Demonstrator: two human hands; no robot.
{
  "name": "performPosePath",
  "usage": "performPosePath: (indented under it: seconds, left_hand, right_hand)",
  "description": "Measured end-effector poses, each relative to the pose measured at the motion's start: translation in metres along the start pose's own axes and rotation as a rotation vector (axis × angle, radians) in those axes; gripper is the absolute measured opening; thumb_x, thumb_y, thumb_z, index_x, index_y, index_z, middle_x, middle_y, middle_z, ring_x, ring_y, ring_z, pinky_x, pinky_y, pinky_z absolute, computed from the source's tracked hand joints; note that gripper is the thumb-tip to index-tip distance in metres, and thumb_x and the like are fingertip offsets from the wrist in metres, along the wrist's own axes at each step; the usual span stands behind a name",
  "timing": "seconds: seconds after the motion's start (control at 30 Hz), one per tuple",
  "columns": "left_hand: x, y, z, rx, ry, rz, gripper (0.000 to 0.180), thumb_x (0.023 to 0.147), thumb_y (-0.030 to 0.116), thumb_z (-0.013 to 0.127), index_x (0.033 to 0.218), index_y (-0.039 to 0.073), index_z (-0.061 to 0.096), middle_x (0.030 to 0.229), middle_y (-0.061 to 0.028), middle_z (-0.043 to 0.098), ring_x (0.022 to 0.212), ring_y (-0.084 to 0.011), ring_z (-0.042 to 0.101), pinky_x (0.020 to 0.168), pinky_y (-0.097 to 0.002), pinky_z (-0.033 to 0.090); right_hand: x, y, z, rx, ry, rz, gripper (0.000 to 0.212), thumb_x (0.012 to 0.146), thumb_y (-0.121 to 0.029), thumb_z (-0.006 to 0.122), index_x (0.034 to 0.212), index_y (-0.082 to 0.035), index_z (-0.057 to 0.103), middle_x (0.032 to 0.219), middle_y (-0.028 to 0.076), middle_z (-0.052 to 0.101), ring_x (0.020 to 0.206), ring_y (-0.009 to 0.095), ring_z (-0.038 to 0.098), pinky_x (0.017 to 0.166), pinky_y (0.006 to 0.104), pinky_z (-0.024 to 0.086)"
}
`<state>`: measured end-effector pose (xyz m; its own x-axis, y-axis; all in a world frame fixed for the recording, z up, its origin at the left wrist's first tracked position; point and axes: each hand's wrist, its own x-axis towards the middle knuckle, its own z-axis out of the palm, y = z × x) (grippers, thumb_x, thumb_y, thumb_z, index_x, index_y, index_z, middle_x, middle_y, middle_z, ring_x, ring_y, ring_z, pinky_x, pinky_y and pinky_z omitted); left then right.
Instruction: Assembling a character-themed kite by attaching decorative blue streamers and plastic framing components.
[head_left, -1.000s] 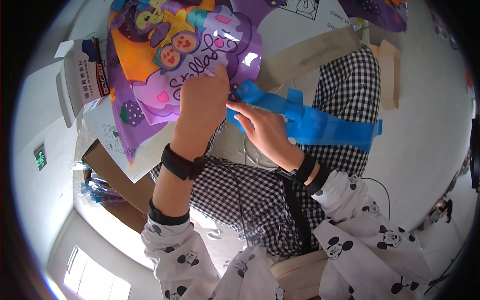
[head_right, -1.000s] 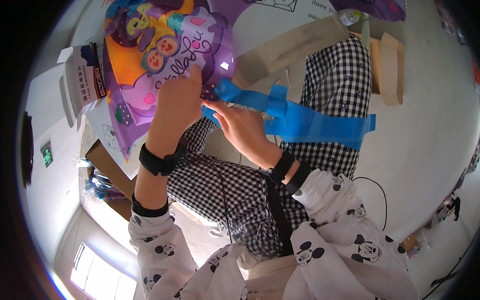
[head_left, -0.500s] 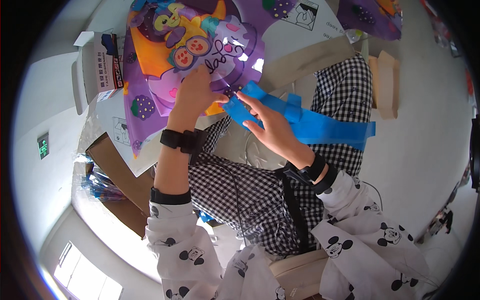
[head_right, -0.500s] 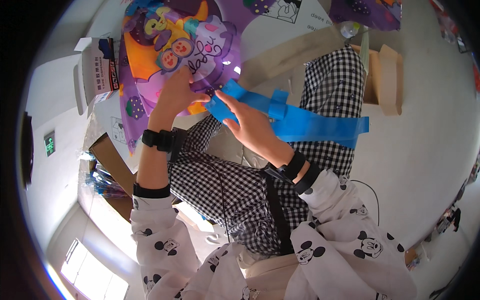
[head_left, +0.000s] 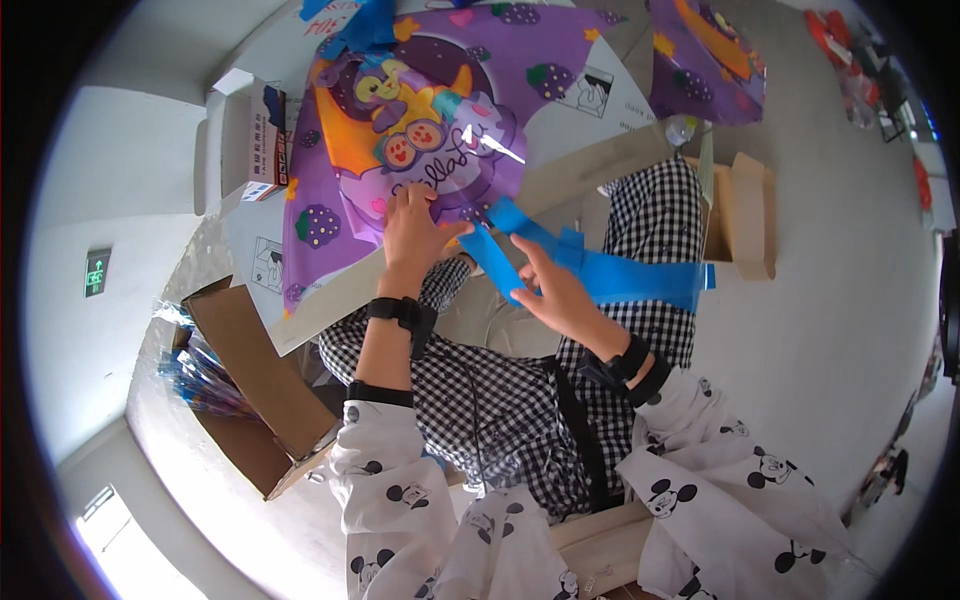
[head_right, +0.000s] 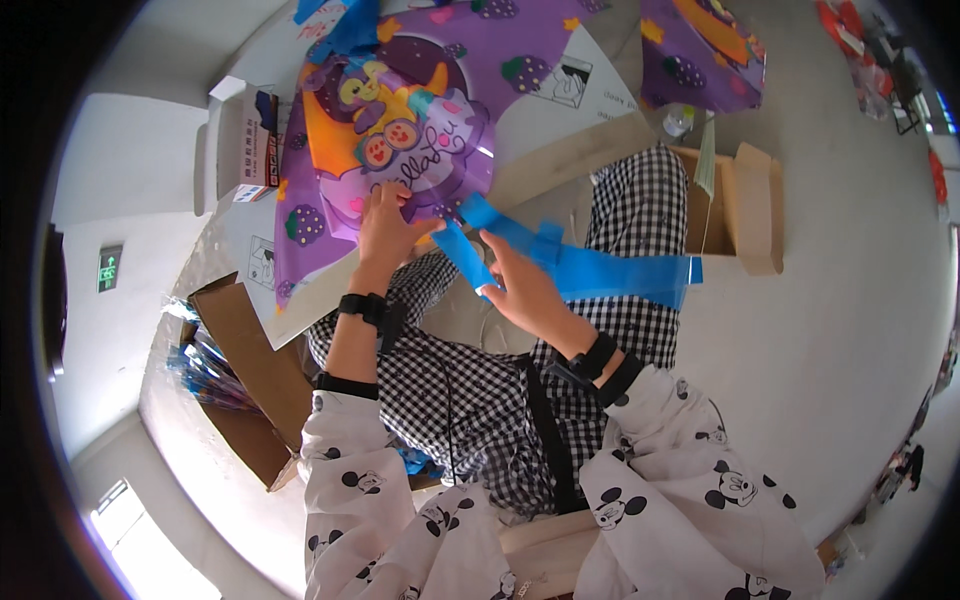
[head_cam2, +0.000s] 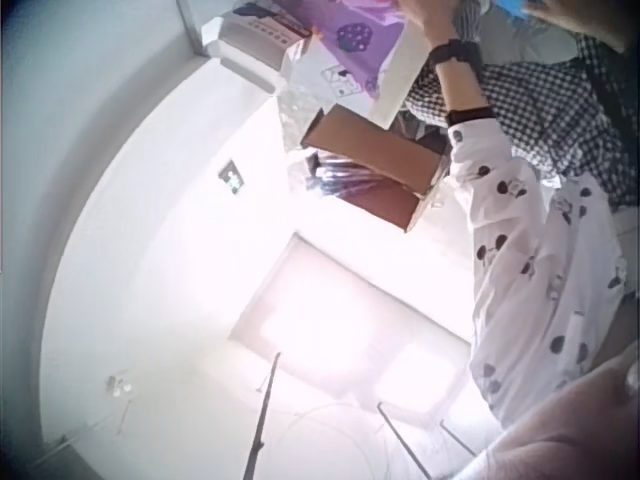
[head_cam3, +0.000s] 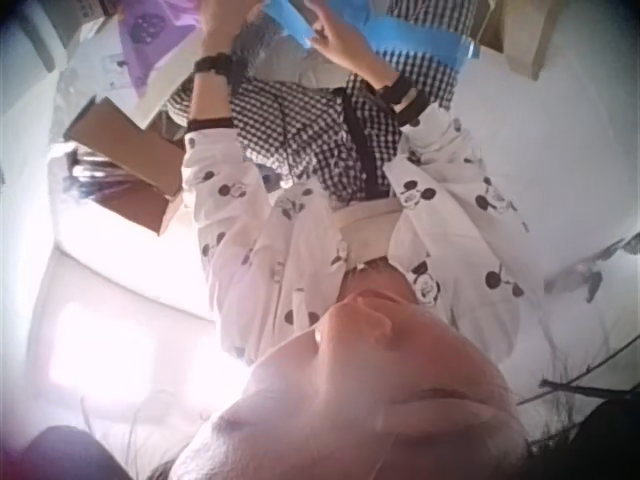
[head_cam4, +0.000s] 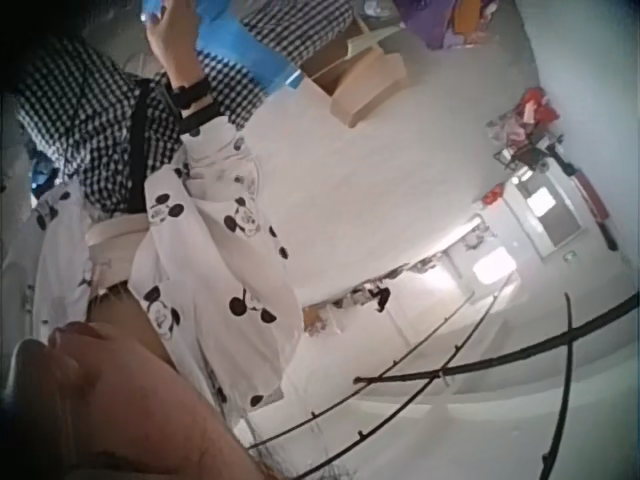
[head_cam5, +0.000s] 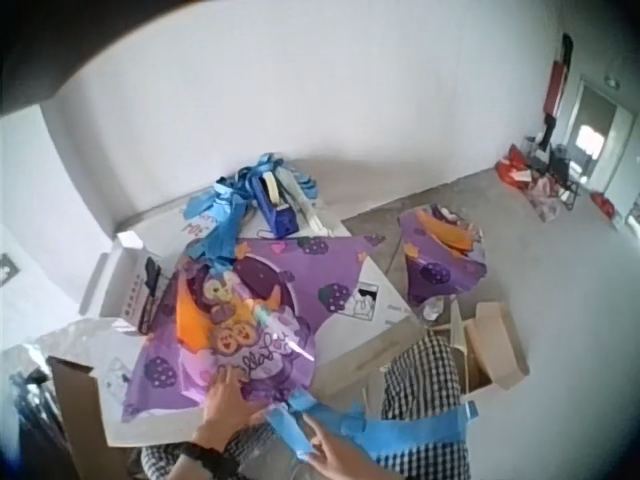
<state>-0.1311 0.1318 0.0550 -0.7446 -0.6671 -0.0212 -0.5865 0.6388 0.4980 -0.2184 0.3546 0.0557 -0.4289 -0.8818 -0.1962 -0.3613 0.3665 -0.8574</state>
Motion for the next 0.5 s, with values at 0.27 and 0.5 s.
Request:
performPosePath:
  seconds: [0.27, 0.5]
  left_hand:
    - [-0.043, 0.014, 0.036, -0.03, 0.346, 0.104, 0.047, 0.079, 0.009, 0.065, 0.124, 0.003, 0.052, 0.124, -0.0132, 0.056, 0.119, -0.0323, 0.05, 0.1, -0.0433, 0.04]
    - [-0.081, 0.037, 0.06, 0.102, 0.152, 0.113, 0.074, 0.086, 0.033, 0.064, 0.146, 0.001, 0.034, 0.155, -0.0125, 0.031, 0.146, -0.0252, 0.024, 0.117, -0.0443, 0.02]
  right_hand:
    - [-0.014, 0.01, -0.008, -0.317, 0.056, -0.065, 0.065, 0.088, -0.011, 0.063, 0.144, -0.002, 0.032, 0.131, 0.023, 0.051, 0.107, 0.035, 0.06, 0.086, 0.0409, 0.051]
    - [0.065, -0.007, -0.011, -0.943, 0.006, -0.447, 0.059, 0.093, -0.024, 0.057, 0.141, 0.003, 0.037, 0.148, 0.018, 0.038, 0.137, 0.031, 0.037, 0.113, 0.0453, 0.029]
